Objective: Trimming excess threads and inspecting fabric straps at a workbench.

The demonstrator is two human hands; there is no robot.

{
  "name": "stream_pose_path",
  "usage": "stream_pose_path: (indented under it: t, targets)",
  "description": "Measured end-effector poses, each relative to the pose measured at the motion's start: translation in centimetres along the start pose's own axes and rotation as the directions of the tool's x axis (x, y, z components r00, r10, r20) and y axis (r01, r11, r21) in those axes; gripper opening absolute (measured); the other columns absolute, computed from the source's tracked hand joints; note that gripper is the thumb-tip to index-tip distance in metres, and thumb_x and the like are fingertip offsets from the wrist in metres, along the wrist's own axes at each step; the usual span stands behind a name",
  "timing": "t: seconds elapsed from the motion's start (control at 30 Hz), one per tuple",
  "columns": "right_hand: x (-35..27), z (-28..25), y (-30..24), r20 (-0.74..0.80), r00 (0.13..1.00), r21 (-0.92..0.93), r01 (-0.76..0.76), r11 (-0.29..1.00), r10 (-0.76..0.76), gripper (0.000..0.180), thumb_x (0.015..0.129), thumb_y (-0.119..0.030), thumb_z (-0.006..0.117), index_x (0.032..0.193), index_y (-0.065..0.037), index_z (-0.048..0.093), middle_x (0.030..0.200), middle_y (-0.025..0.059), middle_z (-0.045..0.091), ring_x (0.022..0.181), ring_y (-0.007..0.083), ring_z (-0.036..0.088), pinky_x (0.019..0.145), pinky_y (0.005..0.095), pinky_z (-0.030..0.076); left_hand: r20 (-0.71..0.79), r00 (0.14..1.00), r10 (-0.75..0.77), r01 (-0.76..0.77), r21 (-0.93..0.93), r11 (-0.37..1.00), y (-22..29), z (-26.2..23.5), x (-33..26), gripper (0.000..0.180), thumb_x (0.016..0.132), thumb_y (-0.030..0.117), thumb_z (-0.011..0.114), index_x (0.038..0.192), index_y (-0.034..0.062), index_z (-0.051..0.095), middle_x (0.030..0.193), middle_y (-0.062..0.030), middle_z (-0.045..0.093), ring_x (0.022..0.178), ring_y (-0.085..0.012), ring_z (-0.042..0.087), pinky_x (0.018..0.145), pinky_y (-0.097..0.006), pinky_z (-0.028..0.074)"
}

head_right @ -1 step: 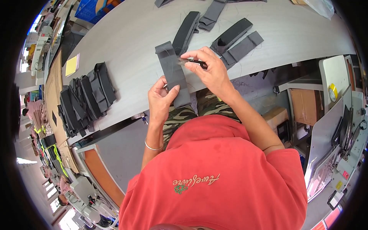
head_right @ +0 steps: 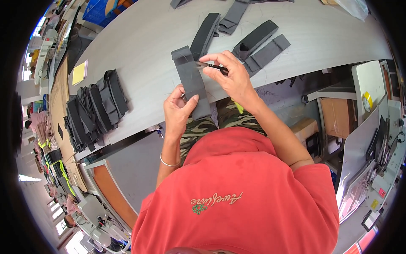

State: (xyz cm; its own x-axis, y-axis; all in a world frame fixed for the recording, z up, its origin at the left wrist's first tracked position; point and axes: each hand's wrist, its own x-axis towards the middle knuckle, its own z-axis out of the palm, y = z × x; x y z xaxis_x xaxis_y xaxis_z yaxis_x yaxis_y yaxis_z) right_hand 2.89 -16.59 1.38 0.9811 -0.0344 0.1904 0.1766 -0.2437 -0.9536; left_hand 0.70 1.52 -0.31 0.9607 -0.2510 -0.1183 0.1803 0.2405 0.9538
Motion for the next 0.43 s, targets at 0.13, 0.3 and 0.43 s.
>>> stream_pose_path:
  t: [0.13, 0.3, 0.43]
  targets:
    - [1.2, 0.6, 0.3, 0.007, 0.996, -0.075, -0.086, 0.993, 0.087, 0.030, 0.079, -0.027, 0.074, 0.103, -0.012, 0.069, 0.089, 0.0023, 0.055, 0.084, 0.0162, 0.052, 0.075, 0.0298, 0.043, 0.048, 0.995, 0.084, -0.090, 0.132, 0.987, -0.2, 0.4, -0.3, 0.016, 0.083, -0.009, 0.059, 0.099, -0.0049, 0.058, 0.096, -0.0004, 0.054, 0.083, -0.0062, 0.053, 0.073, -0.019, 0.044]
    - [1.4, -0.2, -1.9, 0.275, 0.944, 0.205, -0.244, 0.948, 0.183, 0.021, 0.081, -0.018, 0.071, 0.087, 0.001, 0.067, 0.080, 0.0033, 0.064, 0.073, 0.0107, 0.057, 0.070, 0.0261, 0.045, -0.001, 1.000, 0.008, -0.007, 0.139, 0.990, 0.1, 0.2, -0.6, 0.020, 0.083, -0.007, 0.060, 0.102, -0.0034, 0.059, 0.095, 0.0004, 0.056, 0.088, -0.0057, 0.051, 0.077, -0.020, 0.043]
    - [0.8, -3.5, -1.5, 0.508, 0.860, 0.345, -0.245, 0.906, 0.039, 0.009, 0.083, -0.013, 0.069, 0.081, -0.004, 0.069, 0.078, 0.0041, 0.066, 0.080, 0.0096, 0.062, 0.074, 0.0235, 0.048, -0.020, 0.995, 0.097, -0.093, 0.134, 0.987, -0.5, -0.9, -0.4, 0.023, 0.084, -0.006, 0.060, 0.107, -0.0014, 0.059, 0.100, -0.0006, 0.059, 0.090, -0.0068, 0.052, 0.080, -0.019, 0.042]
